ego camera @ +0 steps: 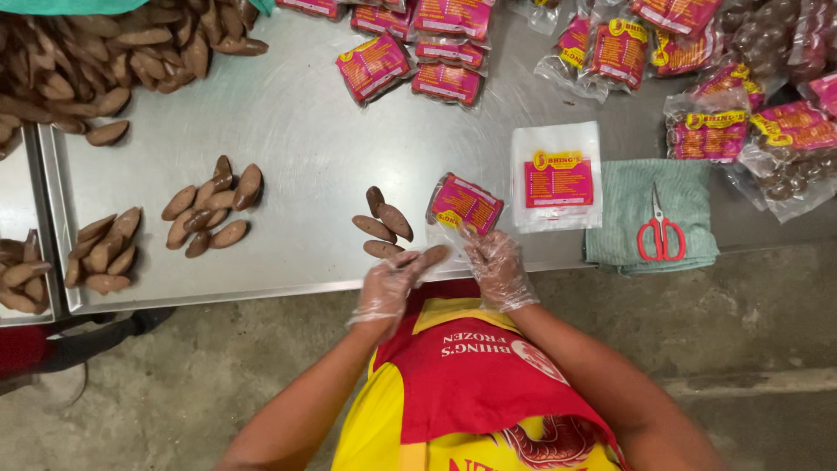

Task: The person places brown, oblong food items into small plastic bags on a metal table. They fold the top of the bags to seal them and place the finished packages into a pile. The person wears gloves and a red apron while working.

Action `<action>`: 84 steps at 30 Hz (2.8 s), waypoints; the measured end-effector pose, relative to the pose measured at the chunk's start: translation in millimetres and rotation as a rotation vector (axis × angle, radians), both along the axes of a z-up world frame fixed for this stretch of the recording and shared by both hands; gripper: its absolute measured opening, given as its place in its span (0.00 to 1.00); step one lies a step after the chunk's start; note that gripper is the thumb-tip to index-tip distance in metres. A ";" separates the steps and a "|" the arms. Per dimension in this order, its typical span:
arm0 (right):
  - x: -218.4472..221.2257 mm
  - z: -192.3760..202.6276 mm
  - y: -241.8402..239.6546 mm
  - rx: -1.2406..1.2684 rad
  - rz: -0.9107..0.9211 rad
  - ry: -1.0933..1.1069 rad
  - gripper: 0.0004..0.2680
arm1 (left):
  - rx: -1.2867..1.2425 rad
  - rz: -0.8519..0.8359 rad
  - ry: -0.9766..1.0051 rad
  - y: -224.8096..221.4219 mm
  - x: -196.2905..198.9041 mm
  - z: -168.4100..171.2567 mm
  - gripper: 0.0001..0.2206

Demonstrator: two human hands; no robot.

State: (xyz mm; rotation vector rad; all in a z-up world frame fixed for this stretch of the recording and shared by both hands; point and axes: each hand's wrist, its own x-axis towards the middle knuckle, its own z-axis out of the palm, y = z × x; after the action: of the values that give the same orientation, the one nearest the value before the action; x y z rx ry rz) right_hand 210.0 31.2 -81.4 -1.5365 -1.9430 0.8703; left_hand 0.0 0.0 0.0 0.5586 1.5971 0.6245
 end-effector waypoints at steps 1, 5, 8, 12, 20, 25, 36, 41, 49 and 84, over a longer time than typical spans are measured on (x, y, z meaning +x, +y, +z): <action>0.6 -5.9 1.5 0.015 0.005 0.028 0.11 | 0.079 -0.050 0.002 2.8 7.8 -13.6 0.21; 5.0 -5.8 2.6 0.071 0.050 0.116 0.11 | 0.196 -0.085 -0.087 6.8 45.4 -73.9 0.18; 2.7 7.3 2.2 -0.060 0.029 0.241 0.10 | 0.278 -0.003 -0.022 6.9 73.9 -130.7 0.12; 4.5 5.5 2.7 -0.110 0.050 0.293 0.09 | 0.341 -0.194 0.369 24.6 81.4 -172.6 0.07; 7.8 -18.5 -6.2 -0.114 -0.086 0.231 0.10 | 0.401 -1.107 0.507 62.4 -41.8 -41.7 0.16; -1.2 -8.4 -3.4 0.014 -0.013 0.139 0.15 | 0.049 -0.585 0.600 107.0 -67.8 10.8 0.17; -11.8 4.4 2.5 0.132 0.046 -0.126 0.28 | -0.437 -0.466 0.259 141.0 -39.4 55.9 0.26; -8.7 7.0 4.0 0.145 0.051 -0.028 0.24 | -0.155 -0.599 0.960 141.1 -54.4 25.7 0.18; 1.3 1.4 5.2 0.081 0.044 0.043 0.14 | 0.077 -0.196 0.405 121.1 -138.0 -54.5 0.11; 18.2 -38.2 13.2 0.168 0.207 -0.073 0.13 | -0.028 0.110 -0.181 33.2 65.5 -81.6 0.13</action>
State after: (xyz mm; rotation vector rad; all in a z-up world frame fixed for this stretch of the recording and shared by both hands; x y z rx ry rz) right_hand 228.2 44.4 -119.6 -1.3041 -2.1978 0.7196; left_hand 65.5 33.2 -81.6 0.3846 1.4705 0.7139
